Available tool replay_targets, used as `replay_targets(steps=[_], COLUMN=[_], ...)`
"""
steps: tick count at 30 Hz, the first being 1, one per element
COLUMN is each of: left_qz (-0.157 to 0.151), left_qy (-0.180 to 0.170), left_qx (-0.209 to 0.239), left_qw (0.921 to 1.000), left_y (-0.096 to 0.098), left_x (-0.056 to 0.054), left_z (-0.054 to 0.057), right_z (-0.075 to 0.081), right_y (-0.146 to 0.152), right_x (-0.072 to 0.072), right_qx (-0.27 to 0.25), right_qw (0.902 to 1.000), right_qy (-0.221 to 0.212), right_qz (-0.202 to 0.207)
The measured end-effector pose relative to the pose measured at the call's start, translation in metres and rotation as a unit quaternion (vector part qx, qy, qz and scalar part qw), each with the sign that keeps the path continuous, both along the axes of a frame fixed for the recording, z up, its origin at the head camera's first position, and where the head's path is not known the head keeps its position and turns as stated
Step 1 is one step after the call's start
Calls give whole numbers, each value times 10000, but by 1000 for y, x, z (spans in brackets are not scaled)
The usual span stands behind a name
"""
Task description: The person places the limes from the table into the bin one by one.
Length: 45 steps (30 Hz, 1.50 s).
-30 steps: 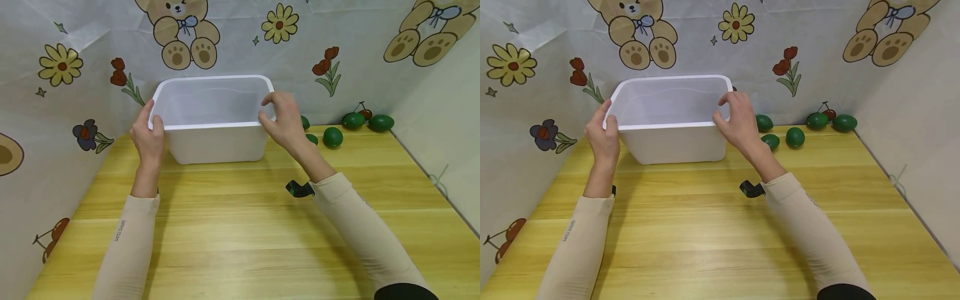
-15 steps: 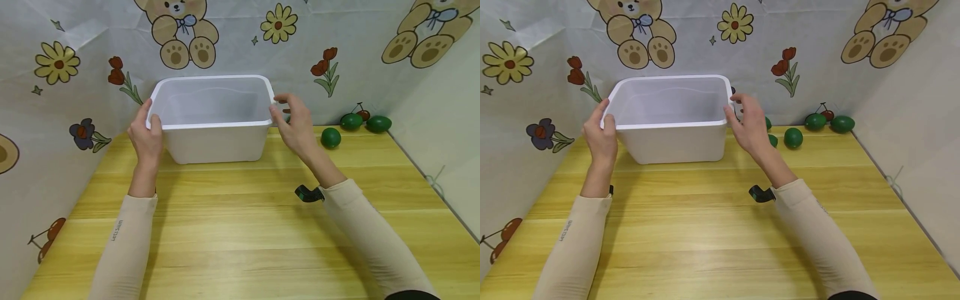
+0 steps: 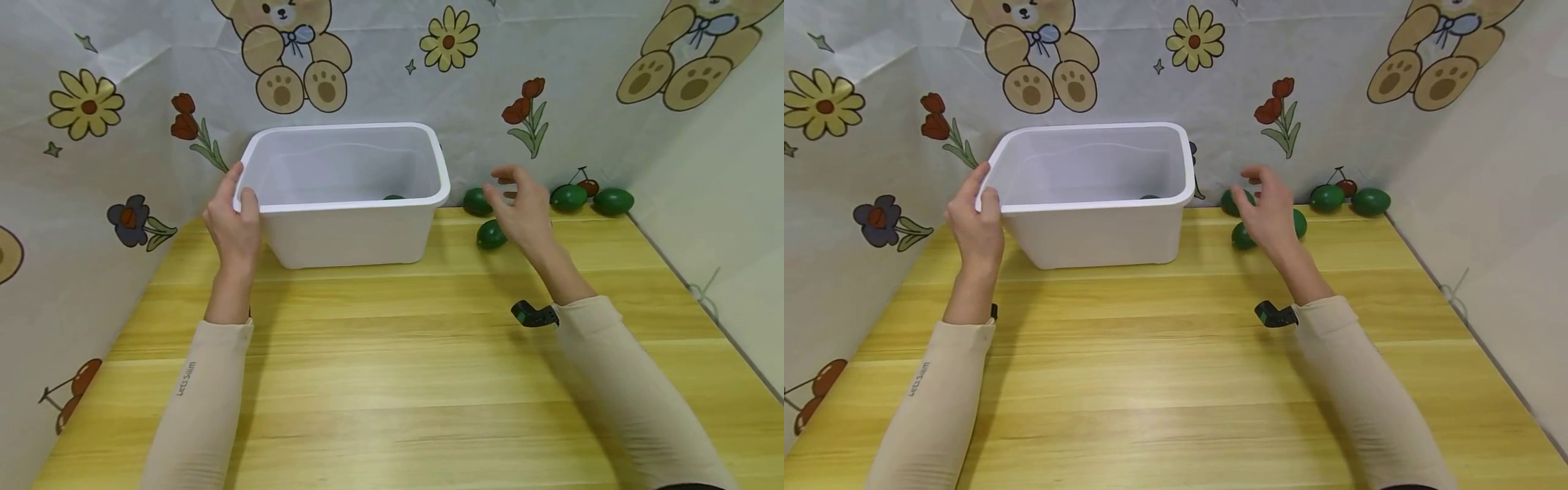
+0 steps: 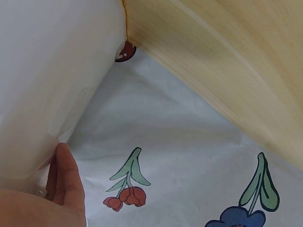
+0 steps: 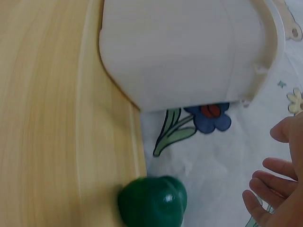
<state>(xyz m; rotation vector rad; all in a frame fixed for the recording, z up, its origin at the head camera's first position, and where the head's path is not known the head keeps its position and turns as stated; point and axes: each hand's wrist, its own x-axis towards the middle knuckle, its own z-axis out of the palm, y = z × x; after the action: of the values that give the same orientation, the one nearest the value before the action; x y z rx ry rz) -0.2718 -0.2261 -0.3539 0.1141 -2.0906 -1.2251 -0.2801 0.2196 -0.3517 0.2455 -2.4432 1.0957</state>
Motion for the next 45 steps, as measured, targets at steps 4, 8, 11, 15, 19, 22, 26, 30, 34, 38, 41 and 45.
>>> replay_targets(steps=[4,8,11,15,19,22,26,30,34,38,41,45], left_qz=[-4,-12,0,24,14,-11,-1,81,160,154,96,26], left_qy=[7,6,22,63,71,75,33,56,157,159,163,201], left_qx=[-5,1,12,18,-5,-17,24,59,77,39,22,11], left_qw=[10000,10000,10000,10000,10000,10000,10000,9999,9997,9997,9998,9998], left_y=[0,0,-1,-1,1,2,3,2,-1,-2,-2,-1], left_x=[0,0,-1,-1,-2,-2,-1,0,1,1,0,-1], left_z=[0,1,1,0,-1,-2,-2,-1,1,0,-1,-2], right_z=[-7,-11,-14,-18,-27,-35,-45,-53,-57,-66,-73,-78], right_y=[17,32,40,52,63,69,74,76,74,75,77,79], right_x=[-1,-2,-1,0,0,1,1,-3,-9,-11,-10,-9], right_qx=[28,89,122,-61,-334,-452,-465,-366,-177,-50,-81,-139], right_qw=[9996,9987,9976,9961,9935,9906,9874,9873,9873,9835,9807,9798], right_qy=[-97,-199,-322,-481,-653,-820,-837,-681,-761,-1105,-1283,-1277], right_qz=[-274,-470,-595,-735,-866,-999,-1263,-1386,-1382,-1435,-1471,-1532])
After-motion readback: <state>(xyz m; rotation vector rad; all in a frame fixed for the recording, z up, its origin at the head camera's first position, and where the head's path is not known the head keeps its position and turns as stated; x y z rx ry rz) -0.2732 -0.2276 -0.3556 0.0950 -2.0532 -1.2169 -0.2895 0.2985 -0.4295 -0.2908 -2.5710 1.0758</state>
